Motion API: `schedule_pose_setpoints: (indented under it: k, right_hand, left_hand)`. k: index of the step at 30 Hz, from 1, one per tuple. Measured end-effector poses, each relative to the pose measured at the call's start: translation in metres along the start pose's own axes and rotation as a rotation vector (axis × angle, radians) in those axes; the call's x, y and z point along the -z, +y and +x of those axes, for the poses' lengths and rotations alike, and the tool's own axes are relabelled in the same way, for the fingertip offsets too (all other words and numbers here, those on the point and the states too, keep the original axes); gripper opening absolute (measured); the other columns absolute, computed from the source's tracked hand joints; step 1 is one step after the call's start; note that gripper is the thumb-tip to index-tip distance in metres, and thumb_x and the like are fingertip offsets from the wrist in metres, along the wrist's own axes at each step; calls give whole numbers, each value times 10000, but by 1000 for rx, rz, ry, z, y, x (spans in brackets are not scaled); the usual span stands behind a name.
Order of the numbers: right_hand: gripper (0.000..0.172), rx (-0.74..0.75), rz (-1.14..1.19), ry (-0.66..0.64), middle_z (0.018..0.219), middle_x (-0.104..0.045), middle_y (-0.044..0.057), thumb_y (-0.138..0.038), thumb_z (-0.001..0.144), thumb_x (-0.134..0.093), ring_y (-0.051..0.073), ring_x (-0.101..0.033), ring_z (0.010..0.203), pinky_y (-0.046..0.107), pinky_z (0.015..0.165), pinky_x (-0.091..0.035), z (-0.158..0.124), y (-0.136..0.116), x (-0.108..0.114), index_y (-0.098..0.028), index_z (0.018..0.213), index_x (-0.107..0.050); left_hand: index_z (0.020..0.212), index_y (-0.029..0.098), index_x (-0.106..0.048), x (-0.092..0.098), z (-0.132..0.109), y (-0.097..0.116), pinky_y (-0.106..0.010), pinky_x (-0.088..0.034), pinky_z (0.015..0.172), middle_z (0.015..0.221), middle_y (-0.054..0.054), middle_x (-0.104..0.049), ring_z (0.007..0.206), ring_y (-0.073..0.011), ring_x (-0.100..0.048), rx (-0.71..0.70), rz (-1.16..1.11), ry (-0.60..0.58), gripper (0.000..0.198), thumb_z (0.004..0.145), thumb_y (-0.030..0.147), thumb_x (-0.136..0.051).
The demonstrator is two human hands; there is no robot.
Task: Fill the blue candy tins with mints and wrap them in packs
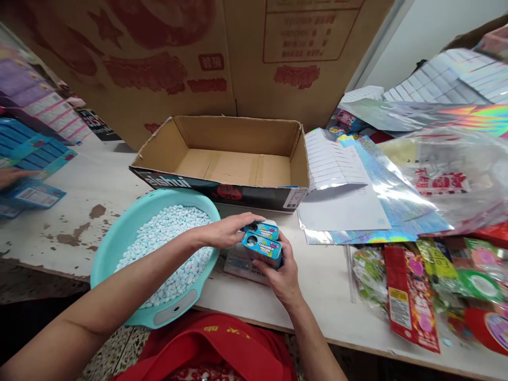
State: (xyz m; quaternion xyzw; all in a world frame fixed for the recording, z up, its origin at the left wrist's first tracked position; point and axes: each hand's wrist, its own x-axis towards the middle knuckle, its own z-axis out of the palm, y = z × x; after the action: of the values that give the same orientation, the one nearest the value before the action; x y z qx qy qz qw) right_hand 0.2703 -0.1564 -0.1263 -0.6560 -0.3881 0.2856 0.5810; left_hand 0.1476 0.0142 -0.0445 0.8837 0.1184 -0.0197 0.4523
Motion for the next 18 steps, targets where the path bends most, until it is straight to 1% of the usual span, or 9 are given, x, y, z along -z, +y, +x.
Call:
schedule_pose_setpoints:
  k: [2,4,6,8,10,13,15,17,18]
  right_hand:
    - [554,16,-43,4,1305,-519,120,-412,633,-787,290,-532,1178,481,974,-449,5,4,-1,-221,1074,-512]
    - [536,46,-86,21,1283,-517,122,-429,628,-781,297,-529,1166,486,953,-446,6,12,-2,-223,1027,-489]
    - [521,90,-112,54,1263,-502,125,-447,622,-770,302,-525,1148,492,931,-439,5,22,-3,-227,974,-455]
    - [553,110,-115,94,1244,-484,128,-449,604,-771,296,-531,1111,498,910,-437,2,31,-6,-231,970,-418]
    - [630,102,-97,117,1234,-466,134,-424,590,-779,285,-541,1075,500,884,-451,1,34,-8,-231,1046,-389]
    - [805,163,-28,82,1296,-412,142,-355,584,-795,294,-503,1155,534,914,-447,5,25,-10,-251,1220,-312]
    - [918,255,-7,61,1344,-380,135,-304,571,-813,304,-448,1235,582,965,-411,9,13,-8,-279,1303,-260]
    - [974,303,-20,66,1349,-395,129,-270,557,-829,316,-445,1245,628,975,-395,12,1,-3,-292,1345,-258]
    - [964,297,-33,78,1334,-419,128,-267,567,-827,320,-469,1221,643,962,-402,13,-3,2,-290,1356,-273]
  left_hand:
    - [1409,187,-345,8,-5,-2,-346,-319,1083,1382,-104,-450,1289,-215,-417,-16,-78,-75,626,801,167,-492]
    - [1468,233,-236,13,-9,-2,-342,-325,1082,1452,-80,-364,1331,-233,-369,-23,-132,-168,809,753,277,-612]
    - [1496,234,-150,10,-10,1,-362,-338,1071,1466,-95,-316,1340,-270,-348,-12,-101,-187,996,678,380,-700]
    - [1499,203,-143,-1,-7,6,-415,-353,1048,1416,-134,-343,1307,-318,-368,15,40,-125,1041,656,418,-713]
    - [1482,199,-203,-15,-2,9,-466,-399,978,1319,-148,-408,1216,-346,-437,51,206,-50,944,689,398,-676]
    - [1424,216,-312,-25,-1,15,-463,-462,855,1187,-129,-477,1058,-328,-518,105,320,13,800,718,409,-635]
    - [1390,212,-355,-18,-13,24,-440,-478,827,1157,-122,-494,1036,-315,-520,114,316,79,780,702,430,-651]
    - [1377,208,-371,1,-39,37,-426,-481,846,1170,-124,-504,1066,-304,-509,115,280,226,777,695,431,-670]
    - [1374,210,-375,13,-57,45,-418,-479,871,1188,-123,-506,1086,-295,-504,123,250,331,781,692,435,-683]
